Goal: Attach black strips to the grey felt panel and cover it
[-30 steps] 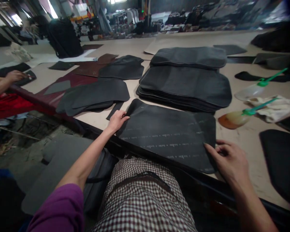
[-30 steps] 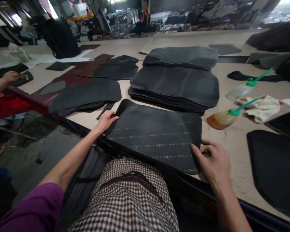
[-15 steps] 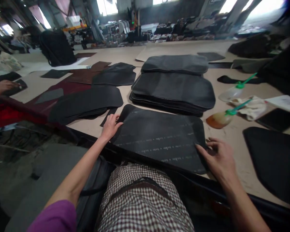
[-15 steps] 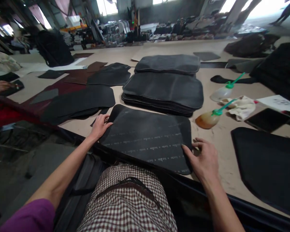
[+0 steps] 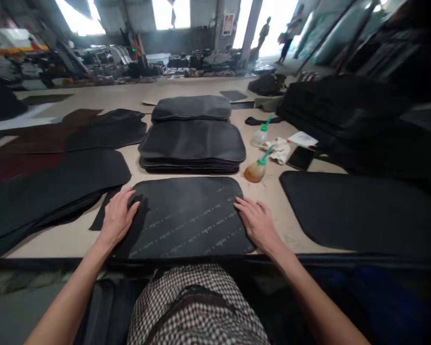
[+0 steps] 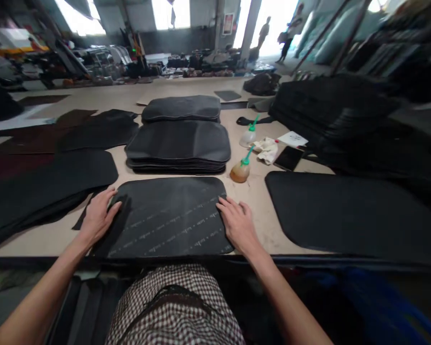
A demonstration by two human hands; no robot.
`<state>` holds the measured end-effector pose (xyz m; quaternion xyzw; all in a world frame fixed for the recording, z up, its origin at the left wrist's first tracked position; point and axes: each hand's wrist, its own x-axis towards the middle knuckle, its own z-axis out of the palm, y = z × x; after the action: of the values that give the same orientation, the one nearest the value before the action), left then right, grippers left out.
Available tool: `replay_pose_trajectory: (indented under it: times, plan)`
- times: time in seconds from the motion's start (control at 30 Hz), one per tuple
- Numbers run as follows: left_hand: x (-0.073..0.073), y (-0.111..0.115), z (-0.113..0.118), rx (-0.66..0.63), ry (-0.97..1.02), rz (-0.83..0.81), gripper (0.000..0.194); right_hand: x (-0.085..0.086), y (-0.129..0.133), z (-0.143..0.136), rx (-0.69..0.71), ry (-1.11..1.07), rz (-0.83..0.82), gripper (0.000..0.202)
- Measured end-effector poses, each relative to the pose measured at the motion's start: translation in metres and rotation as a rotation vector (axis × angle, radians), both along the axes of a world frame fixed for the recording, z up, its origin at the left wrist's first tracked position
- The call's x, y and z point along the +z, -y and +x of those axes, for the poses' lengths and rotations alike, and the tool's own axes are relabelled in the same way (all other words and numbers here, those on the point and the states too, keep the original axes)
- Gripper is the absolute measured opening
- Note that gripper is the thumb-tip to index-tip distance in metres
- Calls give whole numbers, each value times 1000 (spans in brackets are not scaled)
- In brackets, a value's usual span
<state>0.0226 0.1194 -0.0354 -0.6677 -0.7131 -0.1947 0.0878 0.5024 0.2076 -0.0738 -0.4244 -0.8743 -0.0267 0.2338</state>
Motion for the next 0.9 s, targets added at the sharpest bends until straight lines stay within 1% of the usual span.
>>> replay_pose_trajectory:
  times: [0.1, 0.2, 0.33, 0.43, 0.5, 0.57, 0.67, 0.7, 0.77, 0.83, 0.9]
  plan:
    - [-3, -25, 9, -136, -116, -119, 65, 3, 1, -1, -18, 6, -45, 39]
    - [-12, -41, 15, -183, -241, -211, 68, 3, 2, -2, -24, 5, -69, 40]
    - [-26, -46, 10, -168, -340, -270, 68, 6, 4, 0, -16, -18, -99, 39]
    - [-31, -45, 2, -146, -365, -272, 70, 15, -1, 3, 8, -47, -135, 34]
    - [-32, -46, 1, -144, -367, -275, 71, 22, -11, 1, 9, -67, -146, 31]
    - [-30, -46, 3, -134, -366, -291, 71, 29, -25, -4, -14, -63, -148, 33]
    - [-20, -44, 11, -103, -352, -344, 71, 32, -47, -20, -121, -12, -140, 50]
    - [-15, -43, 15, -95, -338, -369, 71, 31, -54, -26, -162, 7, -138, 54]
    - [-6, -41, 22, -66, -298, -396, 72, 27, -63, -35, -221, 23, -133, 56]
    - [3, -37, 34, -13, -263, -370, 73, 22, -70, -40, -236, 10, -132, 55]
    - [10, -35, 53, -19, -229, -319, 74, 16, -74, -39, -234, -12, -122, 56]
